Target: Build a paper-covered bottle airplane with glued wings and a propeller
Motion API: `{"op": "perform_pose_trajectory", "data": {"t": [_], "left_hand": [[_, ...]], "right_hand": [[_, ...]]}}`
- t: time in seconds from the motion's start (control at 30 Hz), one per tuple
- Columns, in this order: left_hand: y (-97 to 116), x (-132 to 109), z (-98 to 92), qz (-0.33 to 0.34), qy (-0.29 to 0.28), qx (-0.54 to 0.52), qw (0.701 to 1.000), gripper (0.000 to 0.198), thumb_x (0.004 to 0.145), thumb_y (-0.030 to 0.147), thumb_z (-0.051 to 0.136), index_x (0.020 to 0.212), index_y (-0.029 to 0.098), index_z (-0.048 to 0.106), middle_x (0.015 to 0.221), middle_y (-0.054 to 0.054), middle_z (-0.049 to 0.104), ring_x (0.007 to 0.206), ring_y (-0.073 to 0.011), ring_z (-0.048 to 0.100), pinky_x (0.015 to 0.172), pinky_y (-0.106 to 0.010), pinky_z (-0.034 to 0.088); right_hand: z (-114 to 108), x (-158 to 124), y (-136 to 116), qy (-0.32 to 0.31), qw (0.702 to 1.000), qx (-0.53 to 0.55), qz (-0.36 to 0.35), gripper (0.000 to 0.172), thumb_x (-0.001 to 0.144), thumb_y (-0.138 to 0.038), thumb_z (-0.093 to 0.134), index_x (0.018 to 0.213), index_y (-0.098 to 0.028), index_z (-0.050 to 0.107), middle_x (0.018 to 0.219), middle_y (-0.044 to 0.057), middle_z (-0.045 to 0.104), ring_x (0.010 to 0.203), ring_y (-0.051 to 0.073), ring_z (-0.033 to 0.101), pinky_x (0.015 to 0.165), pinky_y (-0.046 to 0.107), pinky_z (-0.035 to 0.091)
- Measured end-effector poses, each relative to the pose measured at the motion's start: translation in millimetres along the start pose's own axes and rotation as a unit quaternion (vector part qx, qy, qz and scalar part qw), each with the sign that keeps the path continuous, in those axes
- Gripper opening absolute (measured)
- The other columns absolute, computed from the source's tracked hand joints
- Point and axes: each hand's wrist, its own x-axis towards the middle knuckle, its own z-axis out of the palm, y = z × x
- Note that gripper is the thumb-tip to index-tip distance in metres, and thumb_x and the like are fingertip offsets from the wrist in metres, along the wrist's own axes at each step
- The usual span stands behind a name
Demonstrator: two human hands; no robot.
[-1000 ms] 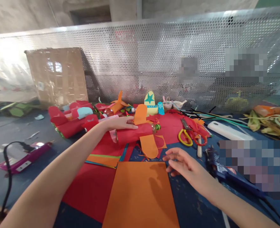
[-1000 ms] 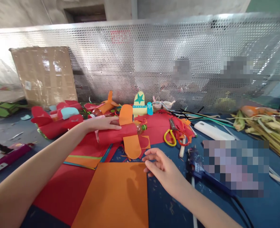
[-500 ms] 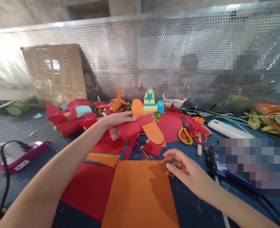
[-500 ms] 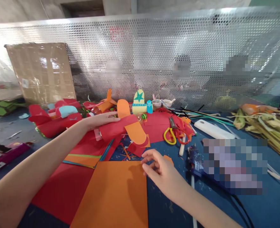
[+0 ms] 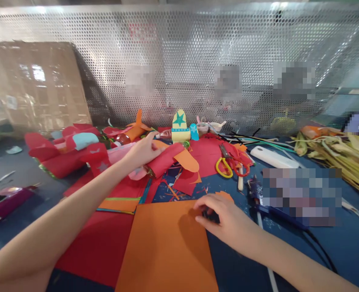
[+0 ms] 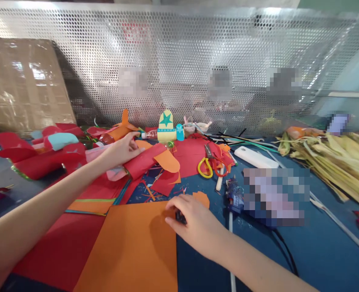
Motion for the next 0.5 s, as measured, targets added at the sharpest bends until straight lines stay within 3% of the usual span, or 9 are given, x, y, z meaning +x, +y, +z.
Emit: {"op": "perform_pose_trajectory", "data": {"t": [0.1, 0.17, 0.23, 0.3, 0.37, 0.5], "left_hand": [[20, -12, -1.2, 0.085, 0.099, 0.054, 0.99, 0.039, 0.082, 0.03, 0.054, 0.119, 0.017, 0.054, 0.097, -0.007, 0.06, 0.093, -0.0233, 0.059, 0.086, -0.034, 0.045], [35, -23, 1.4, 0.146, 0.106, 0.037, 0.983, 0.024, 0.084, 0.029, 0.053, 0.103, 0.018, 0.063, 0.096, -0.006, 0.061, 0.088, -0.0207, 0.059, 0.08, -0.031, 0.047], [49, -34, 6.7, 0.209, 0.064, -0.001, 0.976, 0.019, 0.086, 0.027, 0.051, 0.09, 0.017, 0.066, 0.083, -0.004, 0.064, 0.077, -0.0171, 0.059, 0.073, -0.028, 0.047], [59, -46, 12.8, 0.244, -0.014, -0.046, 0.969, 0.018, 0.087, 0.027, 0.052, 0.087, 0.016, 0.066, 0.076, -0.002, 0.065, 0.068, -0.0137, 0.058, 0.068, -0.025, 0.045], [66, -55, 17.7, 0.282, -0.109, -0.055, 0.952, 0.019, 0.087, 0.027, 0.053, 0.087, 0.016, 0.067, 0.078, -0.003, 0.067, 0.067, -0.0129, 0.059, 0.066, -0.024, 0.045], [69, -64, 19.3, 0.306, -0.227, -0.071, 0.922, 0.02, 0.086, 0.031, 0.059, 0.094, 0.015, 0.068, 0.086, -0.006, 0.069, 0.076, -0.0147, 0.062, 0.07, -0.023, 0.045]], "right_hand": [[1, 0, 8, 0.029, 0.995, -0.085, -0.044, 0.033, 0.079, -0.025, 0.07, 0.109, -0.021, 0.057, 0.113, 0.009, 0.062, 0.109, 0.027, 0.054, 0.092, 0.045, 0.046], [2, 1, 12, 0.018, 0.992, -0.111, -0.053, 0.045, 0.079, -0.03, 0.071, 0.12, -0.02, 0.053, 0.119, 0.011, 0.061, 0.115, 0.029, 0.051, 0.095, 0.048, 0.043], [3, 2, 15, 0.001, 0.991, -0.127, -0.051, 0.05, 0.08, -0.029, 0.07, 0.125, -0.019, 0.051, 0.121, 0.011, 0.061, 0.116, 0.029, 0.05, 0.097, 0.05, 0.042], [4, 2, 15, -0.006, 0.989, -0.14, -0.048, 0.051, 0.079, -0.027, 0.07, 0.126, -0.019, 0.051, 0.121, 0.011, 0.061, 0.116, 0.03, 0.05, 0.097, 0.051, 0.041], [5, 2, 15, -0.004, 0.988, -0.146, -0.048, 0.051, 0.078, -0.024, 0.07, 0.125, -0.02, 0.051, 0.12, 0.011, 0.062, 0.114, 0.03, 0.051, 0.097, 0.051, 0.042], [4, 3, 13, 0.017, 0.99, -0.135, -0.046, 0.046, 0.079, -0.014, 0.065, 0.122, -0.022, 0.052, 0.111, 0.009, 0.062, 0.107, 0.027, 0.053, 0.092, 0.048, 0.045]]}}
